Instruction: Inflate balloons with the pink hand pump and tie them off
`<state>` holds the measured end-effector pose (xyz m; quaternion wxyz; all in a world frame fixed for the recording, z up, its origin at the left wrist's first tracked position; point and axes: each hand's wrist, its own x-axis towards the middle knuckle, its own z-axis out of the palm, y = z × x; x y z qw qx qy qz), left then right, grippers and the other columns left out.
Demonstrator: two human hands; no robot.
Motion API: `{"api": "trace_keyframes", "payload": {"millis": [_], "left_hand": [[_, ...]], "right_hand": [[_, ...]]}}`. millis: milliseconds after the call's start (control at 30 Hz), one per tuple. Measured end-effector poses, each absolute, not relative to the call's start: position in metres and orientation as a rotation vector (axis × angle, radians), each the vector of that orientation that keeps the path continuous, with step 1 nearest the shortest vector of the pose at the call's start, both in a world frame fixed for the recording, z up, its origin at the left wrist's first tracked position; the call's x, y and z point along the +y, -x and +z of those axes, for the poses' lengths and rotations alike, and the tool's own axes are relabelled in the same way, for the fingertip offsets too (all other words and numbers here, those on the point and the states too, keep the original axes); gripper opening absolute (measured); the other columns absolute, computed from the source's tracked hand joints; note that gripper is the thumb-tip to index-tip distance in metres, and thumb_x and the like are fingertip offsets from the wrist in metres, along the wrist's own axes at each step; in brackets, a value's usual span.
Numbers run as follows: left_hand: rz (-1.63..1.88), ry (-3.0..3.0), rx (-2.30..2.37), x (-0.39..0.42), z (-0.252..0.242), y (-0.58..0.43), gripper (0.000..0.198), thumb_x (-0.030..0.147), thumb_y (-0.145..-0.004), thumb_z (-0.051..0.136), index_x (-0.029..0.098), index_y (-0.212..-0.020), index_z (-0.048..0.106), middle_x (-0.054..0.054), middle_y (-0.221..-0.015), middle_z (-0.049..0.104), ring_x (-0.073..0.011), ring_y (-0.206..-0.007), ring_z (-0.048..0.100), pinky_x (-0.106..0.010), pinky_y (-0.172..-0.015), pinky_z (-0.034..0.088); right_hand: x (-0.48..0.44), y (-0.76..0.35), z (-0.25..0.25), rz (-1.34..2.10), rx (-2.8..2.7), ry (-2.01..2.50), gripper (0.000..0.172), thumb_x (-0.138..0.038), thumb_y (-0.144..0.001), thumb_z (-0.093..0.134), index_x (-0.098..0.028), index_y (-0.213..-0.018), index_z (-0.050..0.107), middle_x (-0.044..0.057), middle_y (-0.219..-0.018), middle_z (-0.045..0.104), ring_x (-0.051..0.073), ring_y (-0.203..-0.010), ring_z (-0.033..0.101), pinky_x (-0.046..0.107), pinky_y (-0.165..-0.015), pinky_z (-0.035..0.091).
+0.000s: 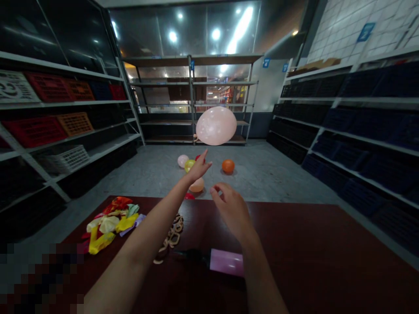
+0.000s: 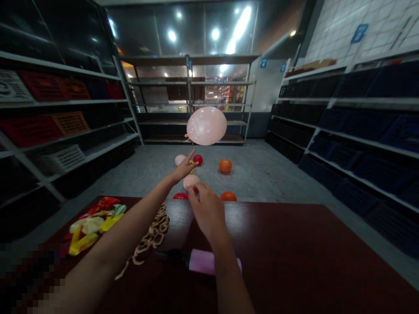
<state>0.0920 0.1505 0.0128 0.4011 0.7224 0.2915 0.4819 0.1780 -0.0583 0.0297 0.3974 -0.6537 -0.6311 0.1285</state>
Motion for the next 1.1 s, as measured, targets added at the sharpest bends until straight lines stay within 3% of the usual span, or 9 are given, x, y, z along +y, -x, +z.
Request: {"api": "trace_keyframes", "payload": {"millis": [167, 300, 433, 600, 733, 967, 1100], "left_hand": [[1.062, -1.965, 0.787, 0.132, 0.001, -0.070, 0.056, 0.028, -0.090, 0.065, 0.015, -0.143, 0.058, -0.018, -0.149, 0.054, -0.0317, -0.127, 0.059, -0.046, -0.110, 0.044], [1.063, -1.929, 0.930, 0.098, -0.014, -0.010, 0.048, 0.027, -0.091, 0.062, 0.013, -0.136, 0.062, -0.018, -0.143, 0.059, -0.0313, -0.127, 0.059, -0.046, -0.111, 0.044], [1.197, -1.822, 1.154, 0.063, -0.036, 0.066, 0.038, 0.027, -0.093, 0.058, 0.015, -0.128, 0.065, -0.014, -0.137, 0.064, -0.0284, -0.125, 0.061, -0.044, -0.111, 0.044], [1.379, -1.701, 1.478, 0.011, -0.081, 0.152, 0.029, 0.022, -0.094, 0.052, 0.014, -0.118, 0.066, -0.015, -0.125, 0.070, -0.0267, -0.118, 0.064, -0.044, -0.109, 0.045], [1.420, -1.761, 1.777, -0.031, -0.119, 0.201, 0.030, 0.015, -0.090, 0.051, 0.013, -0.117, 0.065, -0.018, -0.122, 0.068, -0.0299, -0.117, 0.063, -0.046, -0.108, 0.046], [1.142, -2.092, 2.060, -0.059, -0.149, 0.245, 0.053, 0.005, -0.085, 0.049, 0.006, -0.138, 0.053, -0.024, -0.141, 0.054, -0.0360, -0.135, 0.045, -0.052, -0.115, 0.035], [1.015, -2.072, 2.148, -0.054, -0.149, 0.246, 0.047, 0.008, -0.089, 0.046, 0.007, -0.135, 0.057, -0.026, -0.139, 0.055, -0.0405, -0.135, 0.042, -0.057, -0.111, 0.031]], "right_hand": [[-0.064, -0.185, 0.032, 0.289, -1.628, 1.569, 0.028, -0.039, -0.100, 0.044, -0.022, -0.098, 0.066, 0.005, -0.100, 0.070, 0.019, -0.082, 0.062, 0.030, -0.073, 0.038], [-0.072, -0.187, 0.022, 0.352, -1.649, 1.542, 0.031, -0.044, -0.099, 0.044, -0.022, -0.091, 0.064, 0.003, -0.090, 0.070, 0.020, -0.082, 0.063, 0.031, -0.074, 0.041], [-0.091, -0.184, -0.017, 0.415, -1.809, 1.499, 0.031, -0.046, -0.099, 0.045, -0.023, -0.093, 0.064, 0.004, -0.092, 0.071, 0.020, -0.086, 0.065, 0.032, -0.078, 0.045], [-0.127, -0.182, -0.085, 0.310, -2.012, 1.660, 0.036, -0.045, -0.091, 0.059, -0.022, -0.117, 0.065, 0.011, -0.121, 0.071, 0.029, -0.113, 0.065, 0.041, -0.097, 0.047], [-0.145, -0.179, -0.116, 0.096, -2.195, 1.810, 0.052, -0.045, -0.087, 0.065, -0.020, -0.132, 0.059, 0.015, -0.131, 0.067, 0.035, -0.119, 0.062, 0.047, -0.099, 0.046], [-0.146, -0.159, -0.116, 0.044, -2.247, 1.865, 0.051, -0.024, -0.086, 0.059, -0.015, -0.137, 0.057, 0.017, -0.131, 0.067, 0.034, -0.117, 0.062, 0.045, -0.096, 0.046], [-0.138, -0.139, -0.104, 0.325, -2.215, 1.710, 0.047, -0.027, -0.081, 0.067, -0.022, -0.128, 0.065, 0.010, -0.122, 0.072, 0.027, -0.107, 0.066, 0.036, -0.091, 0.047]]}}
